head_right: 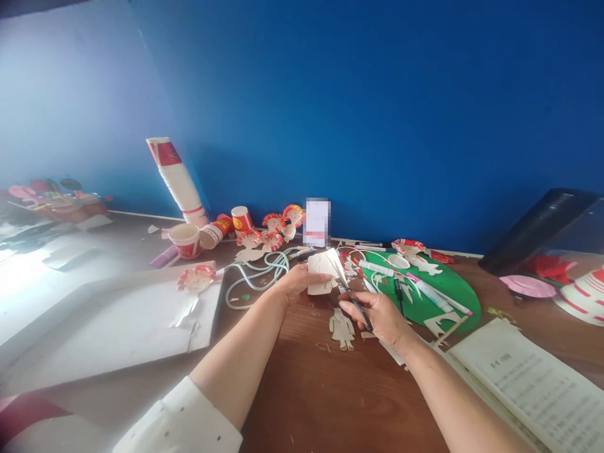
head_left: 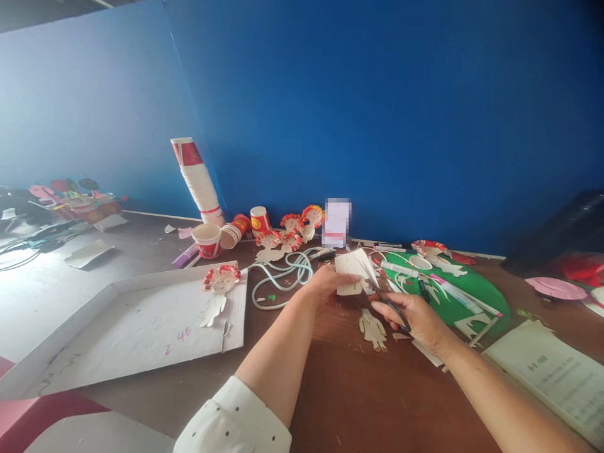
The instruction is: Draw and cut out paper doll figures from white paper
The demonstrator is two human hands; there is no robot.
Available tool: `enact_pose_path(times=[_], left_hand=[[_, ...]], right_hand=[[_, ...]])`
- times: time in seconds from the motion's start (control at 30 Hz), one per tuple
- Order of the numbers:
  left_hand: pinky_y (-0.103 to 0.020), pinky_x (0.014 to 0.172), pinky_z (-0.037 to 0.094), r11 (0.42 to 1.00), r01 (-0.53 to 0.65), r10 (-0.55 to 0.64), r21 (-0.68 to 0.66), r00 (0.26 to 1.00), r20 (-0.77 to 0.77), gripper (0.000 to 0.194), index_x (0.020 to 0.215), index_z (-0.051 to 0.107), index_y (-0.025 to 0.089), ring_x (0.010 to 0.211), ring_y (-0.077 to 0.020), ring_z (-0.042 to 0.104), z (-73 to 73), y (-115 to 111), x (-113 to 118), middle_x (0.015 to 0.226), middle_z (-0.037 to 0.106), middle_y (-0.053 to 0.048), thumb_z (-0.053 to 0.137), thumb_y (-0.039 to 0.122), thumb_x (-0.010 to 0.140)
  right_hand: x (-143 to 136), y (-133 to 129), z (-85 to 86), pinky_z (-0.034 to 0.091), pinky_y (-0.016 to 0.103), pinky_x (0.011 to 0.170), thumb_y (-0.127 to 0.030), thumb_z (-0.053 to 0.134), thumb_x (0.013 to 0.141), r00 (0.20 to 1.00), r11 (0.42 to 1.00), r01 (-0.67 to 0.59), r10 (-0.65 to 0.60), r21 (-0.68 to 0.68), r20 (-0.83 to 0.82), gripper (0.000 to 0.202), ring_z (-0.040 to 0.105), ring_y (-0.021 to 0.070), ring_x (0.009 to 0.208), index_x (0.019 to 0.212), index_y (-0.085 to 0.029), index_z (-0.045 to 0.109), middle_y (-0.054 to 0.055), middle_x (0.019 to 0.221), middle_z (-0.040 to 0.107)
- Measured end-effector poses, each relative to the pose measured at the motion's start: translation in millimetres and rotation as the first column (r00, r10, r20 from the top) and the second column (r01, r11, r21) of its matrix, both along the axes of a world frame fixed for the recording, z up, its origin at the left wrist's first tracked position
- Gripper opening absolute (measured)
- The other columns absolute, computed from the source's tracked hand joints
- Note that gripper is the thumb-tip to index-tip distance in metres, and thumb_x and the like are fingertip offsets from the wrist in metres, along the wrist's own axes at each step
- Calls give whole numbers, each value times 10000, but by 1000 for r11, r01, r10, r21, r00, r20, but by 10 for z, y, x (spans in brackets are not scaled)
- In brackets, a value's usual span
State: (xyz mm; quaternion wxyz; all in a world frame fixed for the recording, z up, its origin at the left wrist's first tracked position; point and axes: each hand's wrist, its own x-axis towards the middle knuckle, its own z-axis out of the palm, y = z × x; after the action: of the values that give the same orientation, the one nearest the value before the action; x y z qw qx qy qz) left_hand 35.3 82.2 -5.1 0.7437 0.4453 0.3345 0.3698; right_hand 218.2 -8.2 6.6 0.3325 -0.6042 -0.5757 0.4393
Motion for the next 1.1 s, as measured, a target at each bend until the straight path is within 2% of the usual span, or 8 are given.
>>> enact_pose_path(times=[0.5,0.77,0.93,1.1], left_hand=[[-342,823,493,1000,1,-1,9,1000,-12,482,945,701,92,810,-212,658,-18,13,3,947,700,-138,843,246,510],[-344,826,497,1000,20,-20,2,1000,10,495,952,705,88,828,-226,665,-76,55,0,963,700,-145,845,240,503],[-338,823,502,1000,13,-13,11,1000,7,488,952,705,91,856,-238,666,-66,51,-3,982,697,-149,840,242,508],[-344,814,505,1000,6,-6,3,1000,-5,479,931,705,78,837,-241,668,-56,49,-6,968,697,-157,842,247,504]], right_hand=[[-4,3,-5,335,231,468,-531,686,682,999,999,29,-29,-19,-16,536,421,94,490,1014,-111,699,-33,560,487],[-16,-7,11,330,219,465,-522,696,676,999,999,30,-31,-37,-34,529,406,85,497,1012,-113,698,-40,569,469],[-20,-14,23,341,222,476,-516,690,686,999,997,30,-33,-76,-43,523,396,89,500,1035,-128,686,-56,542,438],[-24,-8,25,324,221,481,-510,692,686,1000,998,22,-23,-54,-17,512,394,83,498,1019,-122,690,-49,556,455]])
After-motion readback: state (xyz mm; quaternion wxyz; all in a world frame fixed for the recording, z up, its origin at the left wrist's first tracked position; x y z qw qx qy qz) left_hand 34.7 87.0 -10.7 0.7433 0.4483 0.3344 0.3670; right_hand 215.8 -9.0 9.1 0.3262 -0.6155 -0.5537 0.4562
